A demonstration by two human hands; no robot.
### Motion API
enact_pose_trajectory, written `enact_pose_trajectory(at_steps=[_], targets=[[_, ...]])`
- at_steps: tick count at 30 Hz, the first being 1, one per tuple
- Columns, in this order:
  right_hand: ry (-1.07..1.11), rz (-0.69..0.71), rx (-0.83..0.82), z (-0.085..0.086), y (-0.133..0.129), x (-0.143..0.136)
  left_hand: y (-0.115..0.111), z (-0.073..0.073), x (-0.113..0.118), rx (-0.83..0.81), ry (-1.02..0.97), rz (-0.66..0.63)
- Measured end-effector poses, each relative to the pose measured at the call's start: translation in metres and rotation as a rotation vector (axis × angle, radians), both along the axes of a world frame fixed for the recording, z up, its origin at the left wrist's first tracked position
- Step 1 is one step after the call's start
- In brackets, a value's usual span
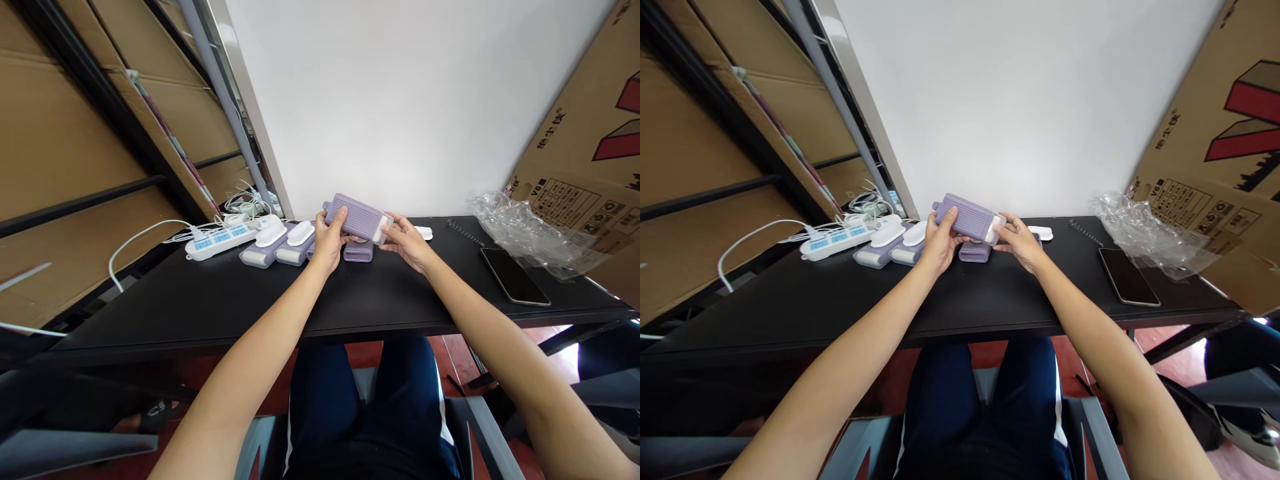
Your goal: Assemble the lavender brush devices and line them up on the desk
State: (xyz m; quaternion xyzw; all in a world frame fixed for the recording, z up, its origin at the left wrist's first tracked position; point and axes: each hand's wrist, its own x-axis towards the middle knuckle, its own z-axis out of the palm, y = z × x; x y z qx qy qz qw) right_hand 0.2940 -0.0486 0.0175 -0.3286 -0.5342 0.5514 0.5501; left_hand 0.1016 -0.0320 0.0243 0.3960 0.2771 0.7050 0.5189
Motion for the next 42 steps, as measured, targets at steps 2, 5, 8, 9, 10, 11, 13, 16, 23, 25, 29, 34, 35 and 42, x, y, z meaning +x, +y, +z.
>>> enact_pose_trajectory(at_steps=[2, 5, 8, 9, 10, 11, 13, 16, 23, 25, 29, 34, 35, 42], targets=[[-0.003, -0.004, 0.008, 0.0, -0.001, -0.001, 0.0, -0.001, 0.0, -0.001, 0.01, -0.005], [0.006, -0.017, 0.01, 0.001, -0.003, -0.002, 0.001, -0.002, 0.0, -0.011, 0.001, -0.021], [0.023, -0.017, 0.008, 0.003, -0.005, -0.004, 0.0, -0.002, 0.001, -0.018, -0.003, -0.034], [0.029, -0.016, 0.008, 0.004, -0.006, -0.004, 0.0, -0.002, 0.002, -0.019, -0.001, -0.033], [0.036, -0.017, 0.008, 0.004, -0.006, -0.004, 0.0, -0.001, 0.003, -0.019, 0.002, -0.03], [0.042, -0.017, 0.008, 0.004, -0.007, -0.005, -0.001, -0.001, 0.003, -0.017, 0.005, -0.025], [0.049, -0.018, 0.008, 0.004, -0.008, -0.004, -0.003, -0.001, 0.004, -0.007, 0.02, -0.014], [0.044, -0.02, 0.009, 0.004, -0.008, -0.003, -0.005, -0.002, 0.005, 0.03, 0.071, -0.004], [-0.064, -0.111, 0.143, 0.002, -0.007, -0.01, -0.007, -0.003, 0.01, 0.006, 0.032, -0.041], [-0.174, -0.225, 0.305, -0.001, -0.008, -0.015, -0.007, -0.001, 0.01, -0.002, 0.028, -0.063], [-0.513, -0.345, 0.646, -0.008, -0.014, -0.02, -0.009, 0.005, 0.009, -0.036, -0.015, -0.178], [-0.748, -0.136, 0.835, -0.007, -0.022, -0.02, -0.01, 0.009, 0.006, -0.123, -0.096, -0.228], [-0.767, -0.111, 0.826, -0.004, -0.022, -0.018, -0.01, 0.009, 0.005, -0.136, -0.09, -0.227], [-0.832, -0.611, 0.394, 0.006, 0.019, 0.042, -0.009, 0.012, -0.006, -0.134, -0.058, -0.213]])
